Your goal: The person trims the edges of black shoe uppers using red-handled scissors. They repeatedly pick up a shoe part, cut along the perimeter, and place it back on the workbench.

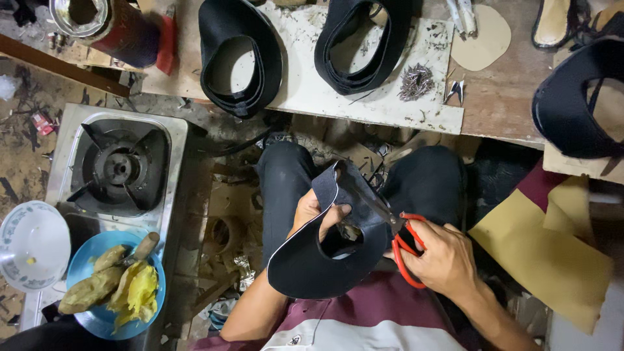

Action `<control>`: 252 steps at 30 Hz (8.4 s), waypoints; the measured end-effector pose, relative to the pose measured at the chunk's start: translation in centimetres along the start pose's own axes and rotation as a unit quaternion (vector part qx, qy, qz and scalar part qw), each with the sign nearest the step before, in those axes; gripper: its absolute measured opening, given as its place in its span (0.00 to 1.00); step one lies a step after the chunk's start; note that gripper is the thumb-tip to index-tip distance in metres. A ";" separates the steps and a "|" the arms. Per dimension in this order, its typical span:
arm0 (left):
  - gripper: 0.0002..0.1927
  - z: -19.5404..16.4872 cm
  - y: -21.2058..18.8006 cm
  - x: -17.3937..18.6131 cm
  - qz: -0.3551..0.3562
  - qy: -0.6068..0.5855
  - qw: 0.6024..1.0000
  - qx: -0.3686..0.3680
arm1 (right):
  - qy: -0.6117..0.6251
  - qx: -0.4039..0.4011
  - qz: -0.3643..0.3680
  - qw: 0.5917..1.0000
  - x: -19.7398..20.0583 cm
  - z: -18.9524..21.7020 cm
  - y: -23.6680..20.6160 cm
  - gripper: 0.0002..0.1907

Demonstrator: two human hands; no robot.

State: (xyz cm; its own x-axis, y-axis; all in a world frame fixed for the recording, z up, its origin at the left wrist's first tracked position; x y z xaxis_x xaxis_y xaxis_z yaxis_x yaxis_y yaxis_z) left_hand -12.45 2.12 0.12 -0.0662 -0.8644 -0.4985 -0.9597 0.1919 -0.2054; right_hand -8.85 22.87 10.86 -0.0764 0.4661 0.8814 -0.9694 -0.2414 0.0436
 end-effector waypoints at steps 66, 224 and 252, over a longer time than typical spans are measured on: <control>0.25 3.7 0.8 1.8 -0.077 0.043 0.996 0.036 | 0.152 0.159 -0.194 0.956 2.7 3.6 1.4 0.25; 0.18 -4.3 0.6 -5.6 0.348 0.177 0.898 0.202 | -0.115 0.275 -0.059 0.953 6.1 1.0 1.8 0.30; 0.09 -7.0 0.7 0.5 0.036 0.091 0.995 0.006 | 0.351 0.026 -0.112 0.929 2.4 -3.5 2.5 0.18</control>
State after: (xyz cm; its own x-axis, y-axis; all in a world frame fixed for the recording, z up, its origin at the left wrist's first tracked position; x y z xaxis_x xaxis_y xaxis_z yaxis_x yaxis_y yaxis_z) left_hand -15.05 -1.43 5.61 -0.1848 -0.9177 -0.3517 -0.9473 0.2616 -0.1847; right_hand -12.30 26.41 11.43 -0.0249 0.9460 0.3232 -0.9680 -0.1036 0.2287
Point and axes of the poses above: each hand's wrist, its own y-axis towards the middle knuckle, its own x-axis out of the back of the hand, z = x × y, the point moved 9 cm from there along y, towards the middle knuckle, and after that the axes turned 2 degrees about -y, right-handed, at the moved point
